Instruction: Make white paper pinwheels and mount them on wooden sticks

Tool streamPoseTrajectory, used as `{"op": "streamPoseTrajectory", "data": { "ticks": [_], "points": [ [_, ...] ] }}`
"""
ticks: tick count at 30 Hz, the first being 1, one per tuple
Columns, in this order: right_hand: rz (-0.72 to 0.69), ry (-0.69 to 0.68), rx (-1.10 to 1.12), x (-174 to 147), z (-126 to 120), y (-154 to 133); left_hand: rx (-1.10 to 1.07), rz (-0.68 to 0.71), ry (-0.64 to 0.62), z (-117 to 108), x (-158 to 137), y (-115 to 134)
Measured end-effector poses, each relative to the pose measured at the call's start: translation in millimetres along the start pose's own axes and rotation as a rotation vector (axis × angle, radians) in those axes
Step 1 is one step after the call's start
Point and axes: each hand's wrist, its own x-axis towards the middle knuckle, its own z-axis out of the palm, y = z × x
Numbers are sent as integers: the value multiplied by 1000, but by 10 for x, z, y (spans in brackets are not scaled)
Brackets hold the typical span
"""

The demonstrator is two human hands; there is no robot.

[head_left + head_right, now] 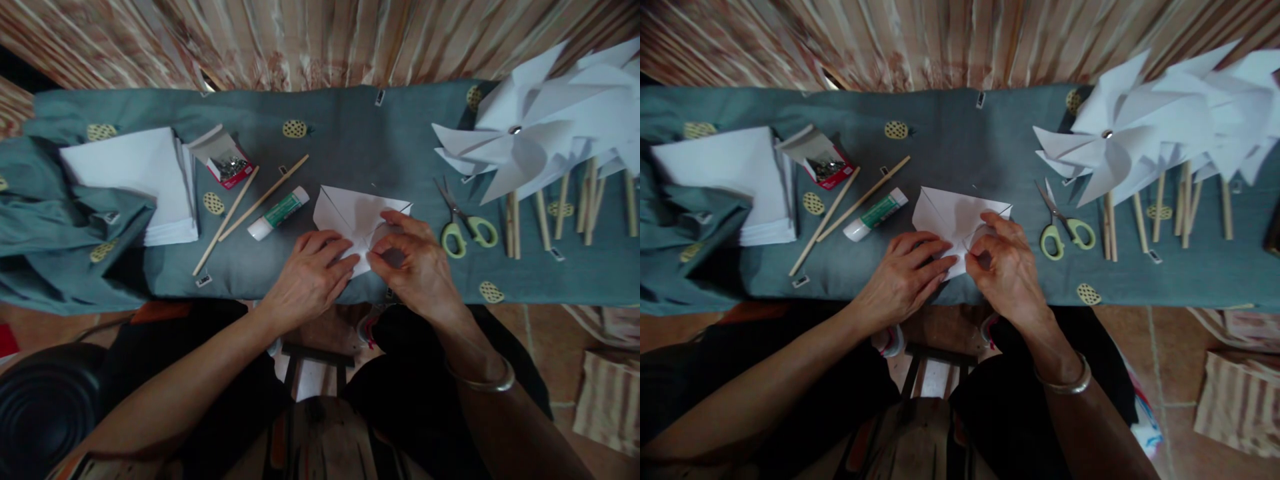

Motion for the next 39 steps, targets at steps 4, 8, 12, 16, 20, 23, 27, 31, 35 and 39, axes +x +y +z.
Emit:
{"op": "streamPoseTrajectory", "data": {
  "ticks": [4,8,12,16,20,23,27,31,35,39],
  "points": [
    [20,-12,6,1,-1,-6,5,3,-1,0,5,-1],
    [21,-8,2,2,-5,-22,7,-3,-6,-1,11,-2],
    [42,-12,1,-7,-8,-25,8,3,-7,-6,21,1],
    [38,-8,4,-25,-15,-21,13,9,-12,-14,25,2],
    [-16,-20,20,-41,-27,-16,18,8,-25,-18,24,1],
    [-51,-53,33,-50,-34,-15,15,-1,-32,-18,24,1],
    [-67,-76,34,-57,-37,-22,0,-7,-30,-16,25,0],
    [-84,-89,23,-54,-37,-29,0,-14,-34,-14,29,0],
    [-114,-108,0,-63,-24,-36,15,-19,-43,-8,31,-1],
    [-140,-107,-46,-116,38,-69,30,-12,-35,-5,29,-3]
  ]
}}
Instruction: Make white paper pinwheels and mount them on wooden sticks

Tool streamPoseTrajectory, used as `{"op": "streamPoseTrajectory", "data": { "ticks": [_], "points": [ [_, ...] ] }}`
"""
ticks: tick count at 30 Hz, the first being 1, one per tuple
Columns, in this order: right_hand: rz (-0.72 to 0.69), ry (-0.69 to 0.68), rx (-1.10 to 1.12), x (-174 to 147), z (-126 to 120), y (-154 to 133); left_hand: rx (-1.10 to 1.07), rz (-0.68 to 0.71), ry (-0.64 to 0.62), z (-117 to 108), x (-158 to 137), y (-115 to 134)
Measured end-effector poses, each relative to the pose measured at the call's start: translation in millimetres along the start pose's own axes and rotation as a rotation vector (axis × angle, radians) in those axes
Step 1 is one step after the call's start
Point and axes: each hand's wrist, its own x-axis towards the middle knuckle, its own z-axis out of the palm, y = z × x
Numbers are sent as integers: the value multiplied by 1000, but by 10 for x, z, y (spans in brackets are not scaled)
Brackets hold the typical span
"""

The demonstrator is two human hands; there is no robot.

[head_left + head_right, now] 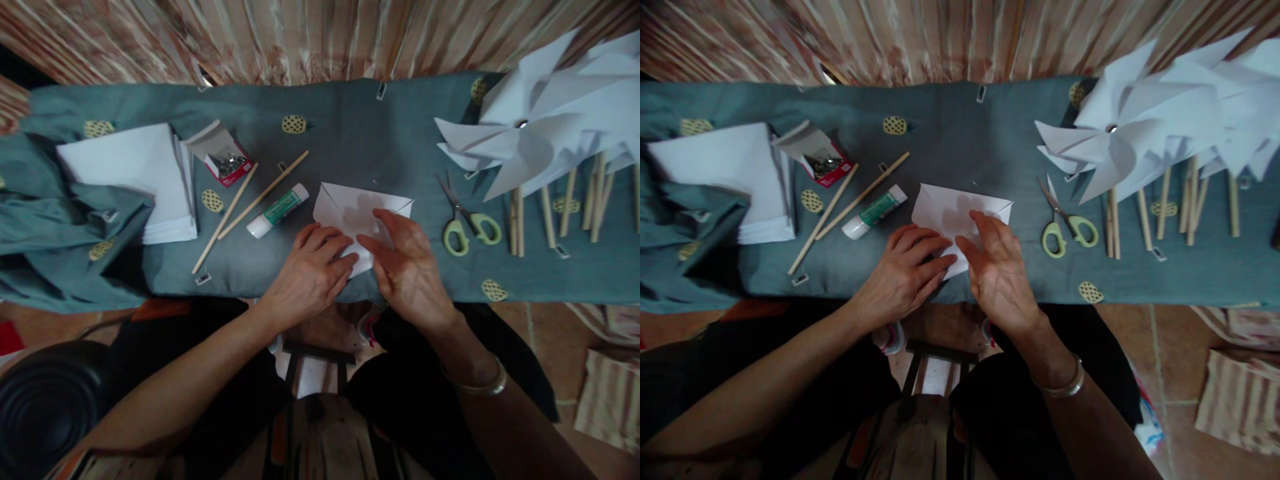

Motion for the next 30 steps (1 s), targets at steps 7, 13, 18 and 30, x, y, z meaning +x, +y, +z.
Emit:
{"op": "streamPoseTrajectory", "data": {
  "ticks": [7,13,18,30],
  "points": [
    [-25,25,-74,-100,179,-51,9,15,25,-10,10,-13],
    [-41,34,-72,-121,184,7,-10,-8,94,-85,12,-72],
    [-76,38,-122,-84,213,-12,5,-52,165,-141,-6,-117],
    [-106,103,19,-29,47,177,49,-100,201,-106,-32,-159]
  ]
}}
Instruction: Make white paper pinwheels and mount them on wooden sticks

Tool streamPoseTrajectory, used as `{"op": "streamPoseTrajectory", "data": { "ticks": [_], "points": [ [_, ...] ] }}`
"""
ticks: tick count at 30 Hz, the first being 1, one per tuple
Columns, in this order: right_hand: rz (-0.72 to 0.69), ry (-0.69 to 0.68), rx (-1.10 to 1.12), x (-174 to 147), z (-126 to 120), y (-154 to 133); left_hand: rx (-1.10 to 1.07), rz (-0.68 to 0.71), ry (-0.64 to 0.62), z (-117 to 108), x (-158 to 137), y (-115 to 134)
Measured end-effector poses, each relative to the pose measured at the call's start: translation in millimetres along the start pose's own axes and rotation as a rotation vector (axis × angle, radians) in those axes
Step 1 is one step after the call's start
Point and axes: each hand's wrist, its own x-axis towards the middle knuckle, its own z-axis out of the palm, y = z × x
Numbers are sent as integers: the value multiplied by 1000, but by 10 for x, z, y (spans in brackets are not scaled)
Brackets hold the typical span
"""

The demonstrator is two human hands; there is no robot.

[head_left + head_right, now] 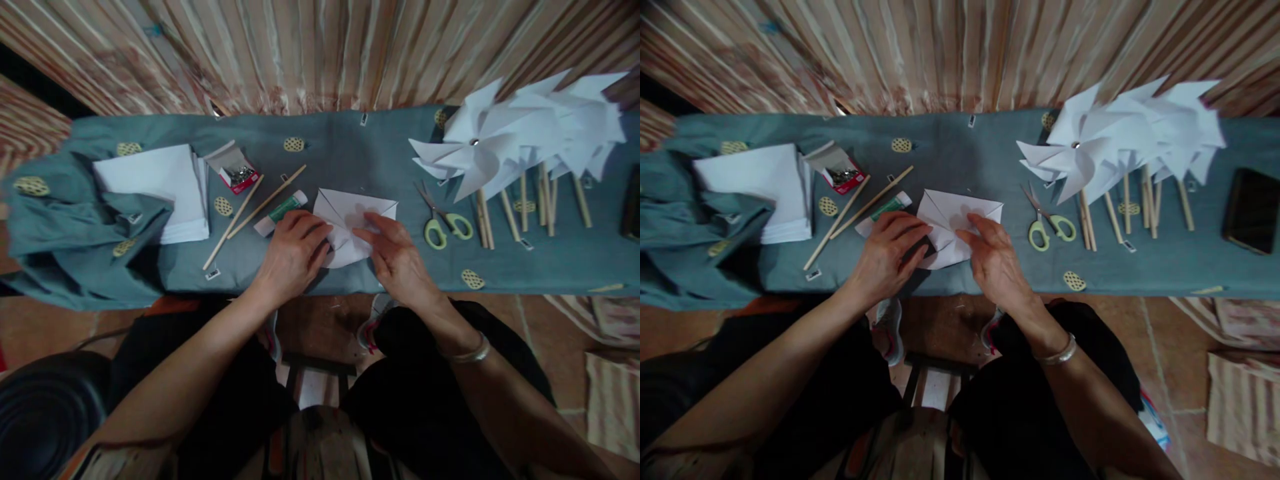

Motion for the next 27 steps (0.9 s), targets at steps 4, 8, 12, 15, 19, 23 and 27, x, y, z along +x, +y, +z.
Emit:
{"op": "streamPoseTrajectory", "data": {
  "ticks": [4,8,12,15,19,23,27],
  "points": [
    [65,55,-9,95,-92,86,-12,8,-6,11,-14,20],
    [135,74,-116,241,-121,220,-13,0,-18,18,-28,60],
    [130,6,-162,347,-119,291,5,-7,-21,21,-32,63],
    [122,0,-155,375,-145,293,17,-10,-19,20,-22,43],
    [177,16,-95,362,-229,303,20,-7,-22,4,-1,27],
    [306,-7,63,318,-311,333,3,-9,-38,8,9,26],
    [403,-28,266,253,-335,347,-2,6,-18,33,28,6]
  ]
}}
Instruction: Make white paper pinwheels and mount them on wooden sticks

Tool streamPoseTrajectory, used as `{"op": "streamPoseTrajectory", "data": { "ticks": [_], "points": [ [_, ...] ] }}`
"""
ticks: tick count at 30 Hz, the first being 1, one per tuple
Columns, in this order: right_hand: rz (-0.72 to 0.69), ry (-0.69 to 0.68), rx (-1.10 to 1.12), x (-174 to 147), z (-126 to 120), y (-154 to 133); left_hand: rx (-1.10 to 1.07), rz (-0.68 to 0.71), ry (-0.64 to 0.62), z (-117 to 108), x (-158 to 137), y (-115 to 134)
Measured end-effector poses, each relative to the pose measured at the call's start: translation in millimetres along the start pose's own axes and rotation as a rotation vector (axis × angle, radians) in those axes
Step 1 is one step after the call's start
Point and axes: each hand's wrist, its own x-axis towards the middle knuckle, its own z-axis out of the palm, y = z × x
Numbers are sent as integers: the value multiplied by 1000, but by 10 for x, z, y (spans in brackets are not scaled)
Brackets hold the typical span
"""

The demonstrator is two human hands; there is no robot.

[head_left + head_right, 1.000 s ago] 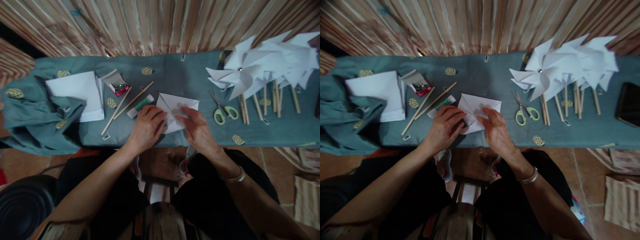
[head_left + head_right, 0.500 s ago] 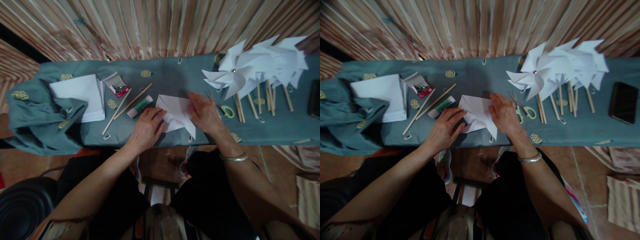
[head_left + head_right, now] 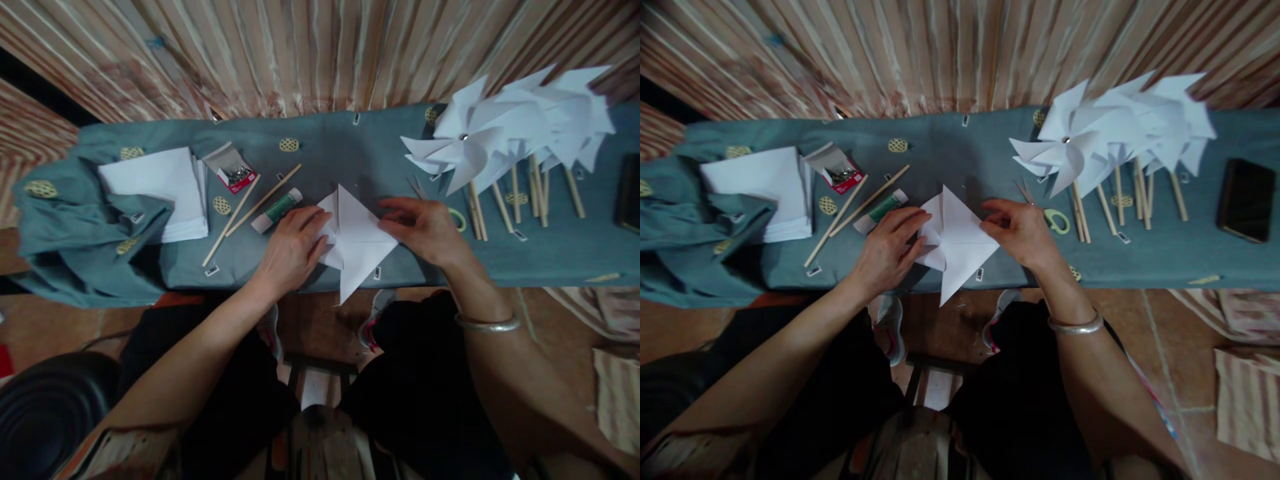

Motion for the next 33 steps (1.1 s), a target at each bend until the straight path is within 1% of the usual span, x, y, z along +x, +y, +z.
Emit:
{"op": "streamPoseTrajectory", "data": {
  "ticks": [2,5,7,10,12,14,16,18,20,22,25,27,29,33],
  "points": [
    [43,24,80,-38,0,21,11,35,51,-7,23,-7],
    [112,138,180,-108,-5,65,39,112,147,-45,63,33],
    [157,214,236,-166,-18,95,44,168,160,-62,76,106],
    [215,278,258,-270,-36,112,35,267,80,-35,58,253],
    [248,269,216,-350,-41,97,45,323,-6,12,30,341],
    [251,246,116,-430,-47,68,74,344,-98,61,2,398],
    [222,238,-21,-499,-62,37,107,339,-171,98,-19,423],
    [175,250,-166,-553,-89,13,128,337,-209,124,-33,424],
    [115,254,-278,-593,-121,-2,133,343,-213,144,-43,415],
    [16,234,-344,-622,-144,-8,132,349,-201,164,-51,406],
    [-165,140,-340,-649,-155,0,118,341,-180,191,-61,398],
    [-236,86,-297,-658,-156,19,111,336,-174,198,-65,398],
    [-250,61,-247,-663,-164,43,113,341,-174,193,-67,396],
    [-222,5,-172,-676,-187,61,127,335,-147,147,-78,362]
  ]
}}
